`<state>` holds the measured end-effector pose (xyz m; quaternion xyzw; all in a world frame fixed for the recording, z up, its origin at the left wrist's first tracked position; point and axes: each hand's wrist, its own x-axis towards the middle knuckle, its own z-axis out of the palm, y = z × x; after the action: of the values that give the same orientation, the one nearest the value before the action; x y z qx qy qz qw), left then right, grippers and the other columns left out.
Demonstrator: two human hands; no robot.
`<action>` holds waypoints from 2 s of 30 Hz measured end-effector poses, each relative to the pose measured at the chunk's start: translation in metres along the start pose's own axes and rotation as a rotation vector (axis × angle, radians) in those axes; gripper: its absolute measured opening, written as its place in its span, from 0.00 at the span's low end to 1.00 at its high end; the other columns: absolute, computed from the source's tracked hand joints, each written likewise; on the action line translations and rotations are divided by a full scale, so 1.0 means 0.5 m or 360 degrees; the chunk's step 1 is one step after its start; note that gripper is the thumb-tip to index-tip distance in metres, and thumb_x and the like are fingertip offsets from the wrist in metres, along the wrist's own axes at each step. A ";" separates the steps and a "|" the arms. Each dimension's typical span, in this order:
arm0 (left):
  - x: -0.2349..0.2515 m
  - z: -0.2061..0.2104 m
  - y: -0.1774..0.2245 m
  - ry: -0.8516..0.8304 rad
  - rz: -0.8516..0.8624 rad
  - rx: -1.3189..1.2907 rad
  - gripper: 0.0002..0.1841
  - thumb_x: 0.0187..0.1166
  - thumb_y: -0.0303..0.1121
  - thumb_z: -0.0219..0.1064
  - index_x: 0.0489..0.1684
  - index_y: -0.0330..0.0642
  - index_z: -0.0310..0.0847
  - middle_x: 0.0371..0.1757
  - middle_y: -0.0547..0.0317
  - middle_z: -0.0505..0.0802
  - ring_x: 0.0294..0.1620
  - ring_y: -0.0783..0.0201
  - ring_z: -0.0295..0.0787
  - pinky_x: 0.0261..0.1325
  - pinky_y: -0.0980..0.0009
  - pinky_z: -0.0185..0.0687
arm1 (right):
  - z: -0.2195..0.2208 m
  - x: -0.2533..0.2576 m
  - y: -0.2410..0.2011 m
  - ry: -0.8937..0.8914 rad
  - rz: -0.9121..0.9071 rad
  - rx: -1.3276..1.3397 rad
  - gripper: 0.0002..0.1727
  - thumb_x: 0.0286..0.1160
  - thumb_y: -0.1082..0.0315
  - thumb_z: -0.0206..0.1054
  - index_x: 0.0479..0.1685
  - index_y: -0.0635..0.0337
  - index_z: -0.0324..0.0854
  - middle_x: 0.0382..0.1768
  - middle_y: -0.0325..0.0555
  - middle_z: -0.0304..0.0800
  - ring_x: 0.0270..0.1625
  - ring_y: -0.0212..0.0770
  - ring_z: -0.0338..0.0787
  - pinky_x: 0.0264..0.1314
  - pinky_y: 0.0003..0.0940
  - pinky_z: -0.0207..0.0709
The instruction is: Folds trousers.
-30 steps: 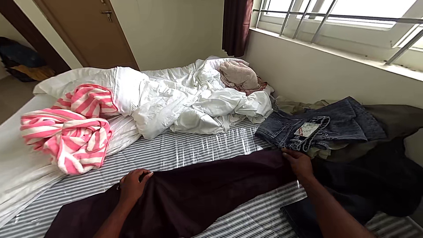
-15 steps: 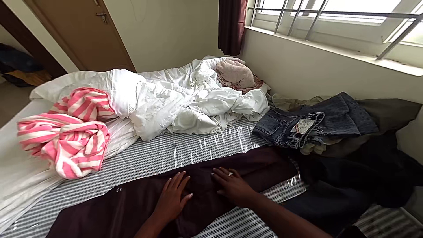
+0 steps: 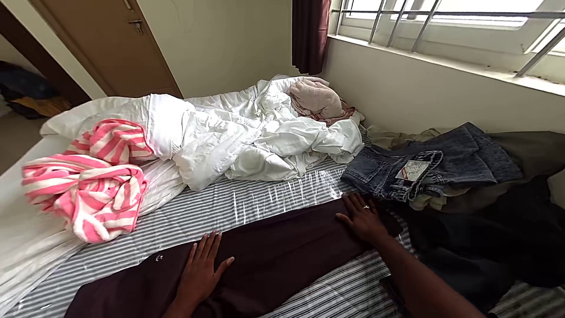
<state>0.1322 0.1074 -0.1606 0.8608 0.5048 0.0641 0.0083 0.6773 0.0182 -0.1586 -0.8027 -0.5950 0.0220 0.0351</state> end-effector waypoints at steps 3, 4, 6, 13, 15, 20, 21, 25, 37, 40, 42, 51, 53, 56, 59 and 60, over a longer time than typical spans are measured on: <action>0.001 -0.034 -0.028 -0.0177 -0.0149 -0.0085 0.49 0.82 0.75 0.31 0.96 0.48 0.53 0.96 0.52 0.59 0.97 0.47 0.47 0.95 0.40 0.36 | 0.000 -0.006 0.000 0.0076 0.0018 -0.0037 0.57 0.73 0.16 0.26 0.99 0.43 0.45 0.98 0.38 0.44 0.99 0.46 0.41 0.95 0.68 0.27; -0.001 -0.056 -0.046 -0.0224 -0.0218 -0.0145 0.48 0.84 0.74 0.32 0.96 0.47 0.53 0.96 0.49 0.57 0.97 0.46 0.45 0.95 0.41 0.34 | -0.002 -0.007 -0.003 0.0121 0.0000 -0.0057 0.57 0.73 0.16 0.26 0.98 0.44 0.47 0.97 0.39 0.46 0.98 0.48 0.43 0.95 0.69 0.28; -0.018 -0.104 -0.098 -0.0163 -0.0300 -0.0222 0.43 0.87 0.68 0.37 0.95 0.47 0.55 0.96 0.46 0.56 0.97 0.45 0.44 0.95 0.41 0.36 | -0.009 -0.009 -0.013 0.0264 -0.0066 -0.0119 0.59 0.74 0.17 0.28 0.96 0.52 0.54 0.94 0.51 0.55 0.96 0.57 0.50 0.93 0.73 0.32; -0.155 -0.304 -0.263 0.0284 -0.1310 -0.0558 0.31 0.88 0.41 0.62 0.87 0.36 0.65 0.85 0.30 0.72 0.86 0.33 0.65 0.84 0.32 0.59 | -0.049 -0.042 -0.225 0.0417 -0.0465 -0.0011 0.54 0.79 0.22 0.39 0.88 0.60 0.67 0.87 0.59 0.68 0.90 0.61 0.66 0.92 0.69 0.47; -0.231 -0.306 -0.294 0.0252 -0.1707 -0.0714 0.44 0.80 0.51 0.71 0.88 0.29 0.57 0.83 0.21 0.70 0.86 0.27 0.63 0.85 0.33 0.57 | -0.038 -0.089 -0.335 0.0274 -0.0665 0.0100 0.51 0.80 0.23 0.40 0.89 0.55 0.67 0.89 0.54 0.67 0.92 0.58 0.64 0.91 0.70 0.47; -0.368 -0.261 -0.295 0.0093 -0.2374 -0.1336 0.53 0.74 0.66 0.70 0.87 0.28 0.56 0.83 0.24 0.70 0.84 0.30 0.66 0.77 0.28 0.67 | -0.004 -0.179 -0.518 -0.0101 -0.0901 0.0188 0.49 0.78 0.19 0.35 0.95 0.38 0.57 0.95 0.40 0.54 0.96 0.51 0.54 0.91 0.71 0.43; -0.379 -0.260 -0.290 0.0069 -0.2428 -0.1552 0.52 0.73 0.67 0.70 0.87 0.34 0.60 0.84 0.29 0.71 0.84 0.32 0.68 0.76 0.29 0.70 | 0.003 -0.183 -0.527 -0.0155 -0.0885 0.0176 0.50 0.77 0.18 0.34 0.96 0.36 0.54 0.96 0.39 0.51 0.96 0.51 0.52 0.91 0.72 0.41; -0.394 -0.246 -0.297 0.0106 -0.2278 -0.1920 0.39 0.72 0.51 0.79 0.78 0.38 0.69 0.76 0.35 0.79 0.74 0.39 0.80 0.66 0.38 0.82 | 0.053 -0.182 -0.499 0.0028 -0.0938 0.0070 0.52 0.73 0.16 0.31 0.97 0.31 0.50 0.97 0.35 0.47 0.97 0.49 0.49 0.91 0.73 0.41; -0.420 -0.198 -0.362 0.0698 -0.1888 -0.1201 0.25 0.91 0.49 0.58 0.63 0.32 0.80 0.49 0.40 0.90 0.42 0.48 0.87 0.45 0.46 0.82 | 0.070 -0.178 -0.472 0.0128 -0.0941 -0.0010 0.51 0.73 0.16 0.31 0.97 0.27 0.48 0.97 0.30 0.46 0.98 0.45 0.47 0.92 0.71 0.39; -0.415 -0.226 -0.333 0.0567 -0.1862 -0.1388 0.27 0.93 0.53 0.52 0.56 0.35 0.85 0.43 0.50 0.90 0.29 0.59 0.80 0.31 0.60 0.76 | 0.077 -0.173 -0.472 0.0165 -0.0949 -0.0004 0.50 0.73 0.16 0.32 0.97 0.27 0.48 0.97 0.29 0.46 0.98 0.45 0.47 0.92 0.71 0.39; -0.419 -0.231 -0.319 0.0416 -0.1775 -0.1555 0.23 0.90 0.52 0.58 0.55 0.38 0.86 0.44 0.53 0.89 0.25 0.65 0.79 0.25 0.69 0.73 | 0.079 -0.171 -0.472 0.0197 -0.0957 0.0002 0.51 0.73 0.16 0.31 0.97 0.27 0.50 0.97 0.30 0.48 0.97 0.45 0.49 0.92 0.72 0.40; -0.382 -0.251 -0.290 0.0200 -0.1629 -0.2159 0.19 0.87 0.39 0.65 0.67 0.34 0.76 0.58 0.39 0.92 0.42 0.47 0.98 0.40 0.56 0.97 | 0.087 -0.167 -0.470 0.0276 -0.0968 -0.0002 0.50 0.74 0.17 0.30 0.96 0.27 0.51 0.96 0.30 0.52 0.97 0.46 0.52 0.91 0.71 0.42; -0.378 -0.243 -0.288 0.0216 -0.1598 -0.2220 0.18 0.90 0.38 0.62 0.67 0.32 0.74 0.56 0.37 0.92 0.40 0.47 0.98 0.41 0.55 0.98 | 0.088 -0.167 -0.469 0.0281 -0.0968 -0.0002 0.50 0.73 0.16 0.30 0.96 0.27 0.51 0.96 0.30 0.51 0.97 0.46 0.51 0.91 0.71 0.41; -0.397 -0.236 -0.325 0.0441 -0.1742 -0.1598 0.24 0.93 0.46 0.55 0.63 0.28 0.80 0.55 0.34 0.91 0.48 0.47 0.95 0.52 0.51 0.93 | 0.086 -0.167 -0.469 0.0295 -0.0974 0.0010 0.49 0.74 0.17 0.30 0.96 0.27 0.52 0.96 0.29 0.51 0.97 0.45 0.51 0.92 0.70 0.41; -0.430 -0.216 -0.364 0.0266 -0.1804 -0.0851 0.32 0.95 0.50 0.46 0.55 0.24 0.85 0.57 0.26 0.90 0.66 0.35 0.85 0.74 0.39 0.72 | 0.090 -0.165 -0.468 0.0293 -0.0965 0.0017 0.49 0.74 0.17 0.31 0.96 0.25 0.51 0.96 0.28 0.50 0.97 0.44 0.50 0.93 0.69 0.40; -0.434 -0.208 -0.366 0.0120 -0.1811 -0.0791 0.32 0.96 0.50 0.44 0.57 0.24 0.84 0.59 0.26 0.89 0.69 0.35 0.84 0.76 0.39 0.70 | 0.090 -0.164 -0.468 0.0286 -0.0966 0.0010 0.49 0.74 0.17 0.31 0.96 0.25 0.51 0.96 0.28 0.50 0.97 0.44 0.50 0.93 0.69 0.40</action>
<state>-0.1437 0.0033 -0.0942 0.4263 0.8544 0.1955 0.2236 0.4270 0.0090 -0.1845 -0.5871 -0.8018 -0.0586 0.0951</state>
